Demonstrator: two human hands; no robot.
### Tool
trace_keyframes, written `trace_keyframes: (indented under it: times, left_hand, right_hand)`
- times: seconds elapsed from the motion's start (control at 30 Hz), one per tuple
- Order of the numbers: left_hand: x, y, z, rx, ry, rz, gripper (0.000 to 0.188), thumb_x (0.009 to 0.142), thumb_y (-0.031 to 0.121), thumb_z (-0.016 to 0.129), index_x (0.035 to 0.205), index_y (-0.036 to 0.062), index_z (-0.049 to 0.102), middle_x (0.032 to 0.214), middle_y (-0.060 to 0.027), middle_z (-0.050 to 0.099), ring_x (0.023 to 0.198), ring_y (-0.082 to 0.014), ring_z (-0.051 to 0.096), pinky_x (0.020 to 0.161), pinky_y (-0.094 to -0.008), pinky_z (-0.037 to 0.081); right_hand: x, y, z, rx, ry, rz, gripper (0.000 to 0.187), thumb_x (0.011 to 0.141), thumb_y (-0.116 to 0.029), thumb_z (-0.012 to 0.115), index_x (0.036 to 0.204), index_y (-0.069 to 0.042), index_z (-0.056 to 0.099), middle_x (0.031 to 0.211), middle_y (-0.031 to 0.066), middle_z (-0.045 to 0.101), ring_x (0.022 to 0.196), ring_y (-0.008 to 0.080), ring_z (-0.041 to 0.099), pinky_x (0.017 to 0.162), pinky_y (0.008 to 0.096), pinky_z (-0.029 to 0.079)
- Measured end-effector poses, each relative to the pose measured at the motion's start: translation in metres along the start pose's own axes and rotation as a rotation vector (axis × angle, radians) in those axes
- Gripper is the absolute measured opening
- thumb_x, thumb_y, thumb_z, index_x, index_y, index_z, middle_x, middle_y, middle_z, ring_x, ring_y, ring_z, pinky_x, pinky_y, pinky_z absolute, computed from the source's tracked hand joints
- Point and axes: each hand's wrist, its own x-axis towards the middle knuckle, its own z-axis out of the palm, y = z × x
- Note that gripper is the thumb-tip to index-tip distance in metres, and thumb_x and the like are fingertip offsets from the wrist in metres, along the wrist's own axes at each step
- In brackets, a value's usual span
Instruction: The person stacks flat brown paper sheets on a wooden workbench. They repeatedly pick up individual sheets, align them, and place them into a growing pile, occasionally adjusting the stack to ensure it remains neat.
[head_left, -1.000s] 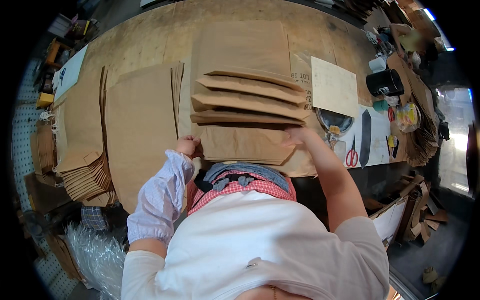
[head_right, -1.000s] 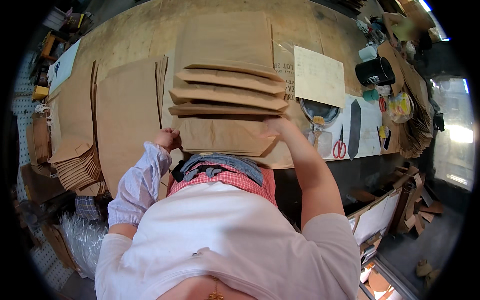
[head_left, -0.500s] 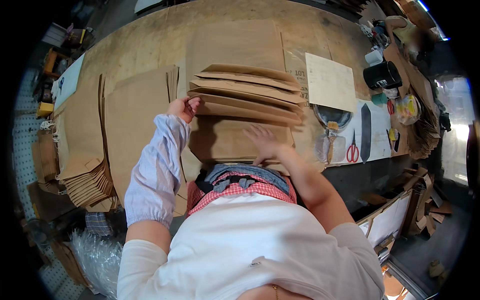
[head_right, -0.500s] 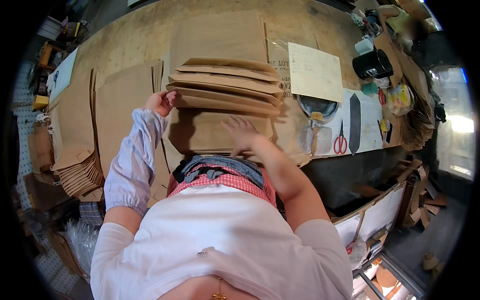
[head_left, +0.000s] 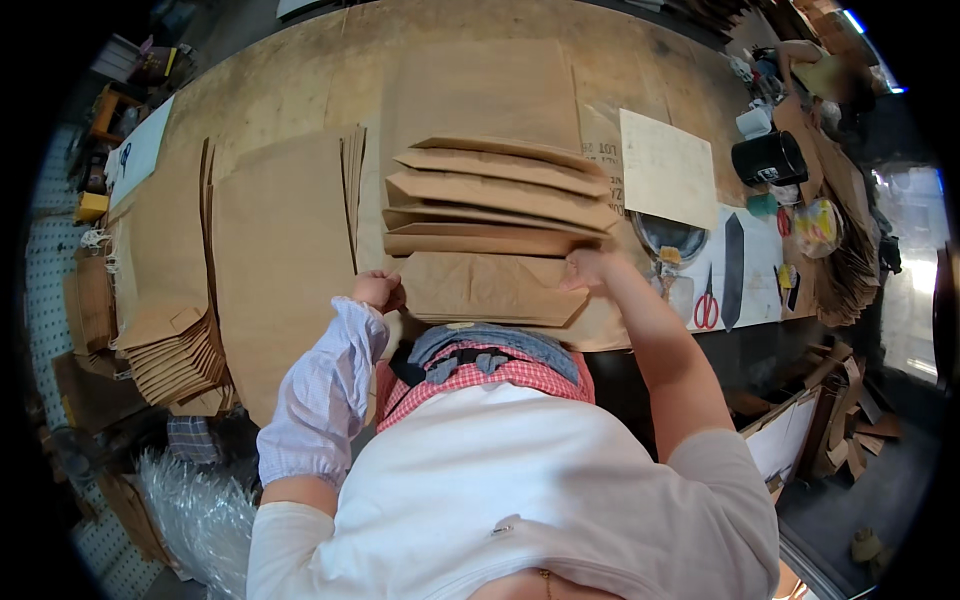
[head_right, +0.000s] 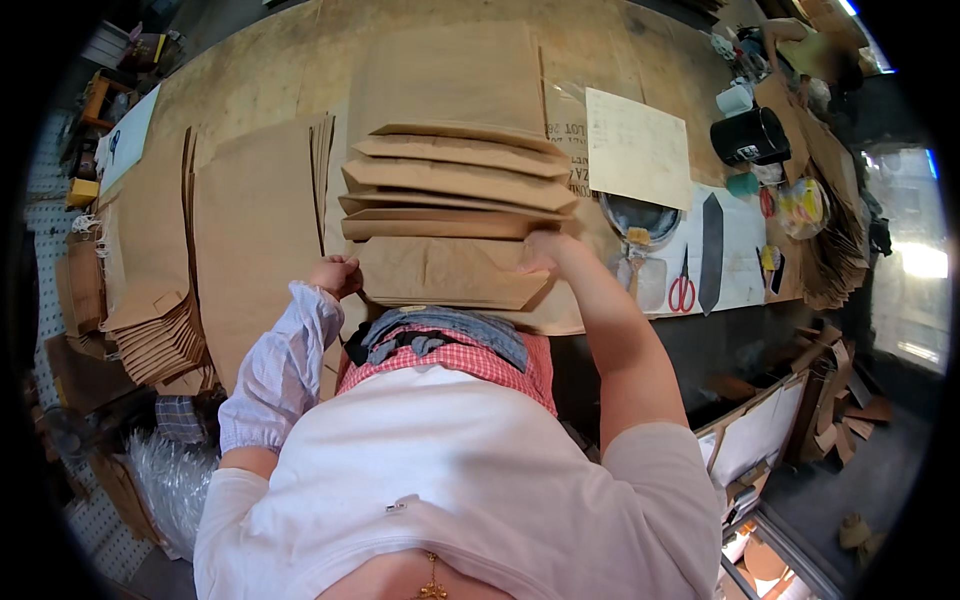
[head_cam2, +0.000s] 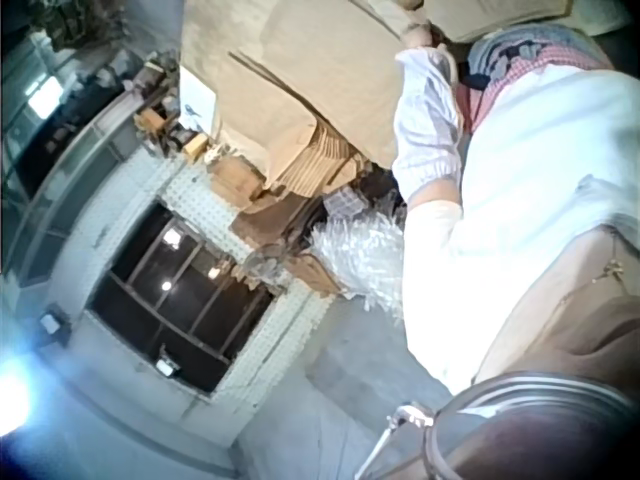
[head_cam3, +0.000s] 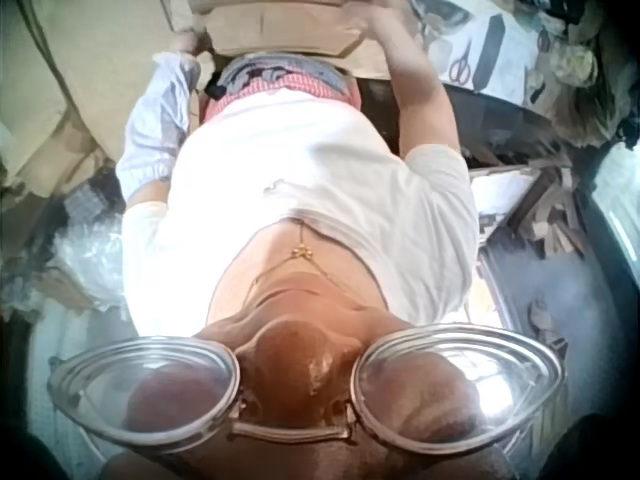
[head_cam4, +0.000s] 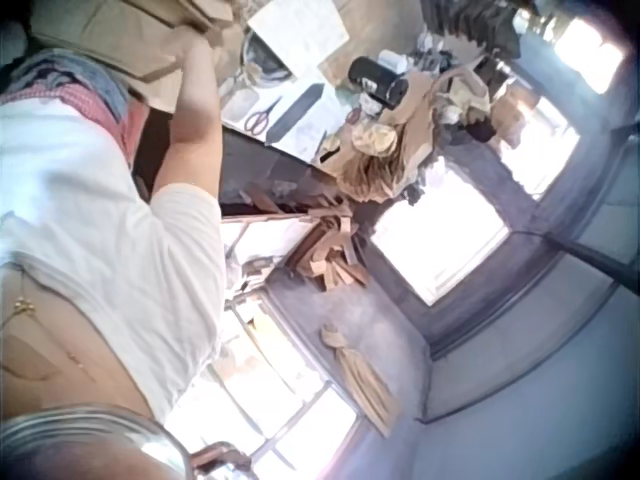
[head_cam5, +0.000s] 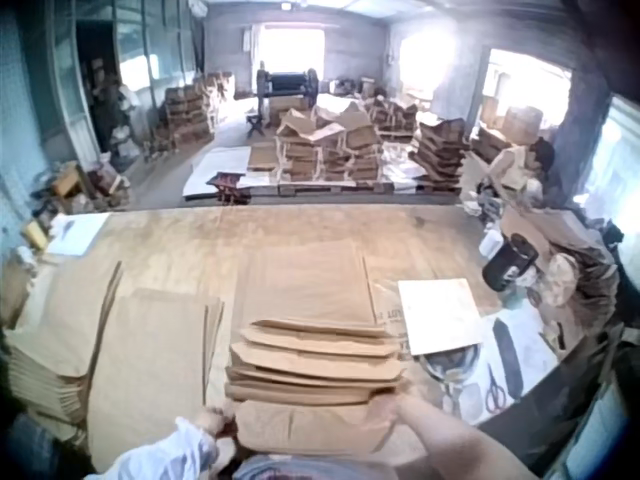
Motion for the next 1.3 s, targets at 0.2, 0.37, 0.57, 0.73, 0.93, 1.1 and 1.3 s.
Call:
trace_keyframes:
  times: [0.2, 0.37, 0.57, 0.73, 0.93, 1.1, 1.3]
  left_hand:
    - [0.016, 0.031, -0.009, -0.174, 0.041, -0.128, 0.012, 0.079, 0.006, 0.044, 0.071, 0.0001, 0.051, 0.054, -0.0095, 0.051, 0.040, -0.0170, 0.048, 0.033, -0.0259, 0.040]
    - [0.040, 0.106, -0.003, -0.688, -0.162, -0.291, 0.012, 0.082, 0.008, 0.040, 0.079, 0.0008, 0.049, 0.062, -0.0099, 0.055, 0.043, -0.0149, 0.049, 0.034, -0.0220, 0.039]
    - [0.010, 0.114, 0.020, -0.513, -0.177, 0.076, 0.013, 0.085, 0.013, 0.040, 0.087, 0.0009, 0.045, 0.068, -0.0100, 0.057, 0.048, -0.0173, 0.050, 0.045, -0.0259, 0.043]
    - [0.015, 0.037, -0.006, 0.121, 0.149, 0.506, 0.023, 0.080, 0.018, 0.053, 0.093, -0.0002, 0.047, 0.079, -0.0094, 0.057, 0.063, -0.0145, 0.052, 0.056, -0.0252, 0.042]
    - [-0.001, 0.006, -0.010, -0.047, 0.034, 0.380, 0.030, 0.076, 0.015, 0.057, 0.100, -0.0023, 0.049, 0.081, -0.0068, 0.055, 0.071, -0.0124, 0.051, 0.061, -0.0233, 0.040]
    - [-0.017, 0.025, -0.001, 0.006, 0.154, 0.431, 0.026, 0.076, 0.010, 0.054, 0.098, -0.0030, 0.050, 0.082, -0.0065, 0.055, 0.068, -0.0115, 0.050, 0.058, -0.0222, 0.039]
    - [-0.020, 0.026, -0.007, 0.043, 0.067, 0.340, 0.026, 0.076, 0.012, 0.055, 0.096, -0.0032, 0.052, 0.086, -0.0071, 0.054, 0.068, -0.0112, 0.049, 0.059, -0.0222, 0.039]
  right_hand:
    - [-0.092, -0.069, -0.042, 0.014, 0.070, 0.351, 0.041, 0.071, -0.038, 0.059, 0.085, 0.001, 0.061, 0.086, 0.0154, 0.060, 0.086, 0.0289, 0.056, 0.073, 0.0351, 0.044]
    - [-0.101, -0.129, -0.033, 0.465, 0.323, -0.098, 0.043, 0.068, -0.029, 0.063, 0.100, -0.002, 0.056, 0.097, 0.0178, 0.056, 0.093, 0.0300, 0.053, 0.080, 0.0348, 0.042]
    - [-0.005, -0.115, -0.012, -0.014, 0.142, -0.215, 0.084, 0.060, -0.028, 0.070, 0.129, -0.009, 0.026, 0.130, 0.0164, 0.030, 0.121, 0.0268, 0.029, 0.099, 0.0301, 0.024]
    - [0.039, -0.048, -0.068, 0.340, -0.515, -0.240, 0.094, 0.058, -0.030, 0.074, 0.132, -0.008, 0.020, 0.132, 0.0185, 0.026, 0.121, 0.0269, 0.028, 0.100, 0.0309, 0.022]
    - [-0.002, -0.116, -0.034, 0.149, -0.074, -0.343, 0.105, 0.053, -0.033, 0.074, 0.133, -0.007, 0.012, 0.131, 0.0214, 0.025, 0.121, 0.0324, 0.025, 0.101, 0.0335, 0.021]
    - [0.018, -0.098, -0.064, 0.280, -0.210, -0.212, 0.098, 0.054, -0.032, 0.072, 0.131, -0.003, 0.019, 0.131, 0.0210, 0.026, 0.121, 0.0279, 0.028, 0.100, 0.0310, 0.022]
    - [-0.002, -0.116, -0.033, 0.211, -0.129, -0.360, 0.094, 0.056, -0.029, 0.067, 0.130, 0.000, 0.017, 0.129, 0.0212, 0.030, 0.119, 0.0291, 0.030, 0.100, 0.0295, 0.024]
